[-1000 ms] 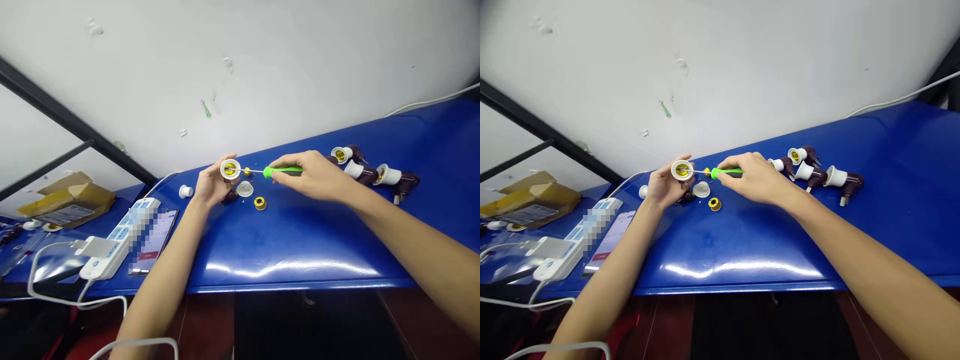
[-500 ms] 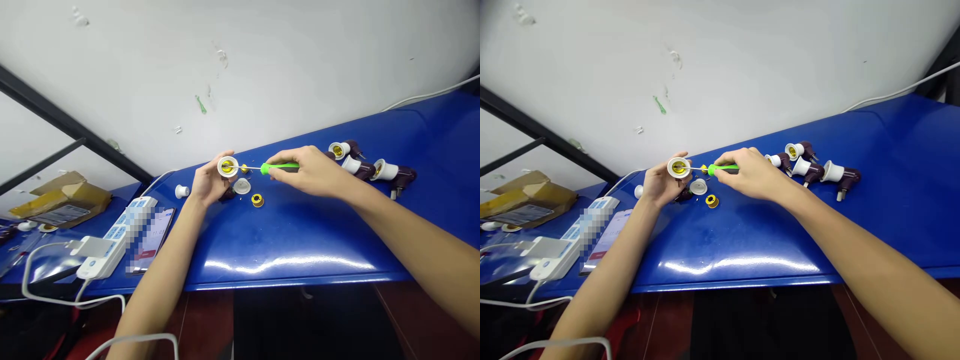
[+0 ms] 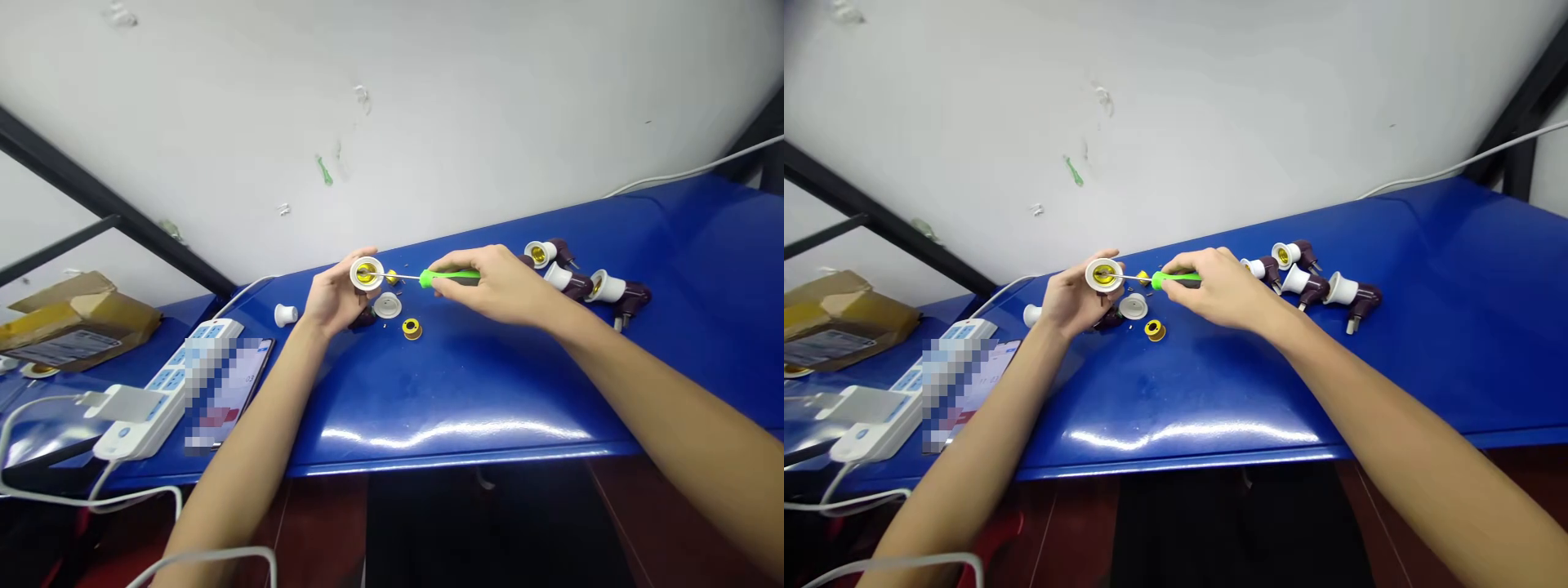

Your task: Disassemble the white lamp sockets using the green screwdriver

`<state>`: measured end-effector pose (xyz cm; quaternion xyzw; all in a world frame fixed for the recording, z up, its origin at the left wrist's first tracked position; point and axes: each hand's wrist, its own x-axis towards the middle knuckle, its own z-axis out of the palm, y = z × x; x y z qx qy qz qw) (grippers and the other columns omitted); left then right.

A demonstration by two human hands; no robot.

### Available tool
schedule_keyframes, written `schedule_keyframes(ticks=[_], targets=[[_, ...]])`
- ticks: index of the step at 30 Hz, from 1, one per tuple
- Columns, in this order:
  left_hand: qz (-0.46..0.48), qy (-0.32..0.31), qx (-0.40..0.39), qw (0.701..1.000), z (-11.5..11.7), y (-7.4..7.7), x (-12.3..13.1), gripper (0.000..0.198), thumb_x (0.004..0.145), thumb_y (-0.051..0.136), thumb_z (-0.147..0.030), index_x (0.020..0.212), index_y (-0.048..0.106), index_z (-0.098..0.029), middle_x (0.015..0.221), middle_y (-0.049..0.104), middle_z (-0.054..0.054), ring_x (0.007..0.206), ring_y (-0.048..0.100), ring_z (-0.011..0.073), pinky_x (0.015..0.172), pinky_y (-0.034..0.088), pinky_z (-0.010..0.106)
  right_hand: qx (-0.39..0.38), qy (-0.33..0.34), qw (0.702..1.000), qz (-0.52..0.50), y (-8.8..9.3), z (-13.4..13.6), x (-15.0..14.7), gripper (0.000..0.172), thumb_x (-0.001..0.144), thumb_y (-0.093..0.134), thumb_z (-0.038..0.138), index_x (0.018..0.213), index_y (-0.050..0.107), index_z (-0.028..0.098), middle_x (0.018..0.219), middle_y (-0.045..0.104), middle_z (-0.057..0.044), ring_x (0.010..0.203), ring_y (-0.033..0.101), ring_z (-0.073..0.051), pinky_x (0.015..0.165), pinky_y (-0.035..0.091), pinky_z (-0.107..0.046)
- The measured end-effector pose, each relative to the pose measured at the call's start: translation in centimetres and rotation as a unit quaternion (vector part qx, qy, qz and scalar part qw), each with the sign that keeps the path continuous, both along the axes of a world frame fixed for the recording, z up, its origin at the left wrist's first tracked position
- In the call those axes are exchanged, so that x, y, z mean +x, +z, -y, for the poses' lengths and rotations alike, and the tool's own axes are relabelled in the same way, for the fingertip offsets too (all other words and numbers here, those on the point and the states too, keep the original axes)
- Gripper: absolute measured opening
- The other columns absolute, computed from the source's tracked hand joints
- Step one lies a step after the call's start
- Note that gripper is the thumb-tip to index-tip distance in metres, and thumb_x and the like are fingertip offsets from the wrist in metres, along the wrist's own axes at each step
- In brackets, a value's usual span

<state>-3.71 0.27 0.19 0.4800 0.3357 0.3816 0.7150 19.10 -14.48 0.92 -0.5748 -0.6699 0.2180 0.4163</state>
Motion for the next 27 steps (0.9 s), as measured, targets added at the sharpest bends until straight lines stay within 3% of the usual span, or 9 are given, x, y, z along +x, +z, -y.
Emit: schedule_keyframes(ticks=[18, 27], targets=[[-0.004, -0.014, 0.02, 1.0, 0.49, 0.26, 0.15, 0.026, 0.081, 0.074, -0.022, 0.105, 0.077, -0.012, 0.085, 0.071, 0.007, 0.065, 0.061, 0.0133, 0.054, 0.047, 0.023, 0.011, -0.016, 1.0, 0.011, -0.6, -0.1, -0.04, 0.024, 0.098, 0.069, 0.026, 0.113, 0.086, 0.018, 0.107, 0.086, -0.007, 0.097, 0.081, -0.024, 0.09, 0.059, -0.034], [-0.006, -0.011, 0.017, 1.0, 0.61, 0.37, 0.15, 0.026, 0.082, 0.073, -0.021, 0.106, 0.076, -0.012, 0.084, 0.072, 0.006, 0.066, 0.063, 0.0131, 0.054, 0.048, 0.022, -0.024, 0.012, 0.999, -0.021, -0.04, 0.12, -0.24, 0.025, 0.101, 0.064, 0.03, 0.11, 0.084, 0.018, 0.088, 0.084, -0.003, 0.078, 0.075, -0.018, 0.075, 0.053, -0.029]])
